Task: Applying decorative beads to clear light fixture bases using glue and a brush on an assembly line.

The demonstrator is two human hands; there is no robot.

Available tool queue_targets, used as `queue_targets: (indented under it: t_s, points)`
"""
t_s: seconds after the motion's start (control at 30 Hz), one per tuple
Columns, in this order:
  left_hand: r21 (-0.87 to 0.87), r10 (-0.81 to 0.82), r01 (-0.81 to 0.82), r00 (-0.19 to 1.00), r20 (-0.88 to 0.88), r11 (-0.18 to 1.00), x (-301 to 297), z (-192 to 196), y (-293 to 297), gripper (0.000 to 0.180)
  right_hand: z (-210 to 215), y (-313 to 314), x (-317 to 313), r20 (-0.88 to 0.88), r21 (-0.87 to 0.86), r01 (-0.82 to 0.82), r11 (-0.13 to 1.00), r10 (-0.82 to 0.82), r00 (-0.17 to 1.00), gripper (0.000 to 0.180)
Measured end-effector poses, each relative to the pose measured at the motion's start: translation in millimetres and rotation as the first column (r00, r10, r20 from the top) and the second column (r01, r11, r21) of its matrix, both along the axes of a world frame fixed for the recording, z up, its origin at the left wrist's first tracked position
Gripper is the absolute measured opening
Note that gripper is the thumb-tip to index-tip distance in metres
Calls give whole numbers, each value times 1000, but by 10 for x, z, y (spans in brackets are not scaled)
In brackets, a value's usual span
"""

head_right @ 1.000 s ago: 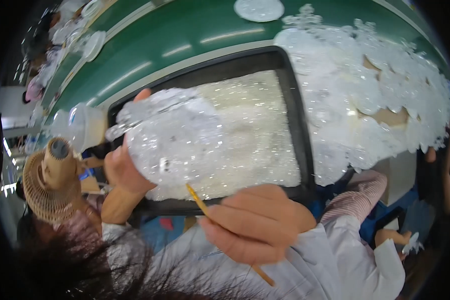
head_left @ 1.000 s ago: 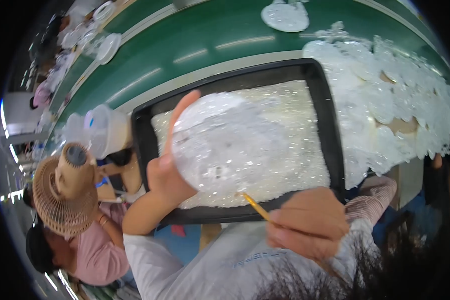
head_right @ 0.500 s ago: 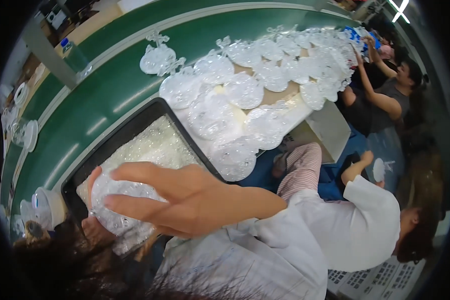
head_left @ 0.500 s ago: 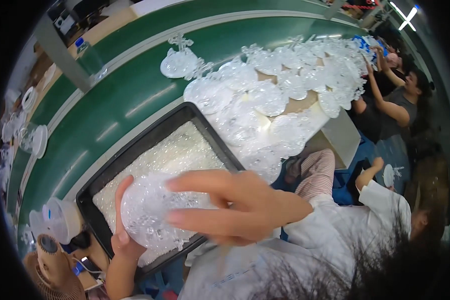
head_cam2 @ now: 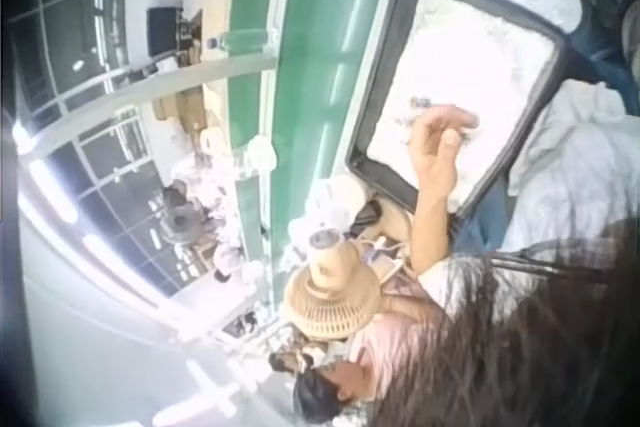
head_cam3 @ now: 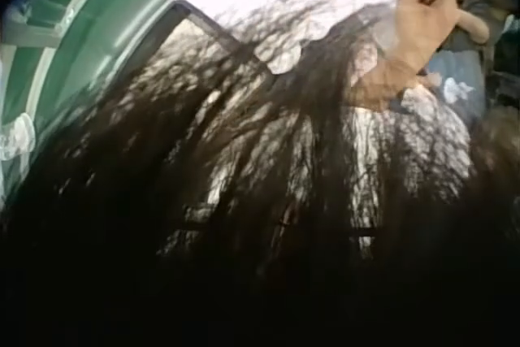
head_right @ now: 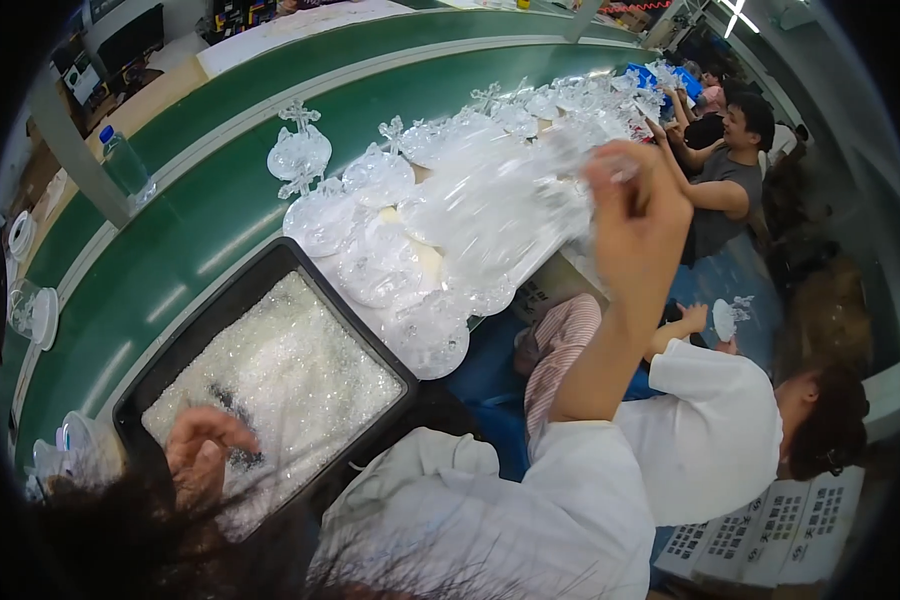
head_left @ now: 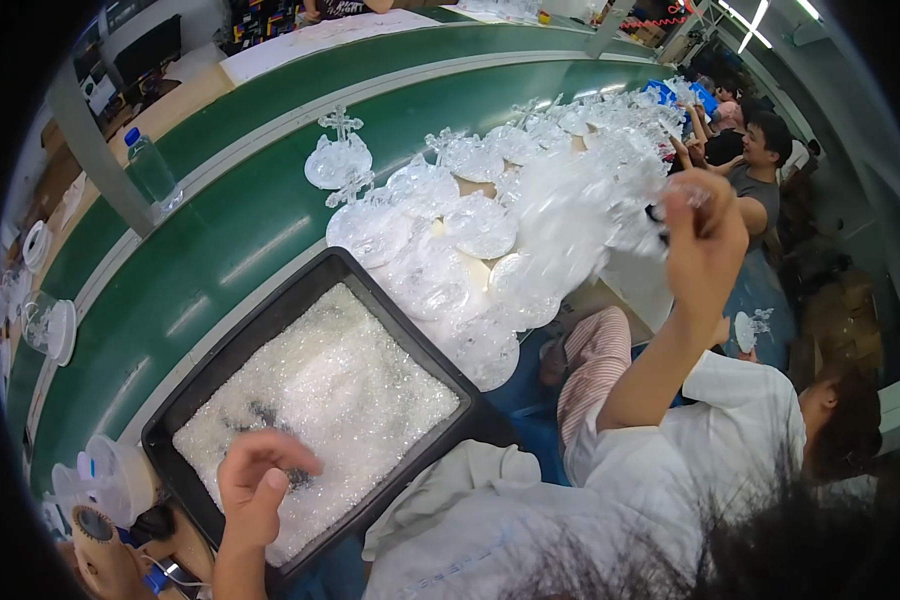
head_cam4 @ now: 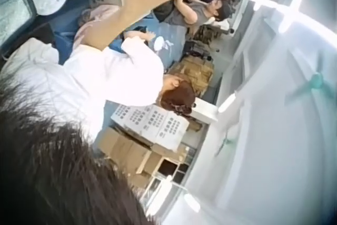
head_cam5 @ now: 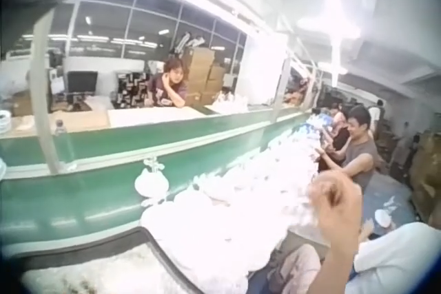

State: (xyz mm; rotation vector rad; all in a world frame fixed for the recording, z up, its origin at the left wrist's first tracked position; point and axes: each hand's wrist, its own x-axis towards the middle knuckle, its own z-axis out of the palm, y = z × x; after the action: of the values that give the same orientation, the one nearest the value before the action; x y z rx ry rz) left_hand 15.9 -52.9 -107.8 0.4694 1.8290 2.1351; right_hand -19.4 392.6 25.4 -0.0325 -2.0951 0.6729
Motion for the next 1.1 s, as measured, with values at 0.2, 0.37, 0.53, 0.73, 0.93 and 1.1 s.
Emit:
queue_targets:
  t_s: [0.2,0.37,0.53,0.73,0.93,1.1]
  points:
    - [72,-86,89,995,-41,993,-5,61,-65,49,-408,1090,-438,83,336,432,837,-483,871,15]
    - [-83,-75,72,996,-43,994,-31,-20,-145,54,-1173,1383,-611,252,376,469,799,-575,779,14]
    - [-130,-25,22,1000,-17,991,-53,-76,-118,52,-1465,1415,-738,424,219,411,885,-465,777,15]
    - [-186,41,-43,999,-13,982,-19,-36,-129,39,-1569,1340,-839,315,141,366,920,-393,864,23]
    - [-364,-23,-49,982,-189,930,-138,177,143,8,-619,765,-1459,61,301,202,932,-231,971,22]
    - [-328,23,33,986,166,944,-79,198,44,8,-377,-21,-3206,432,374,-286,882,107,896,40]
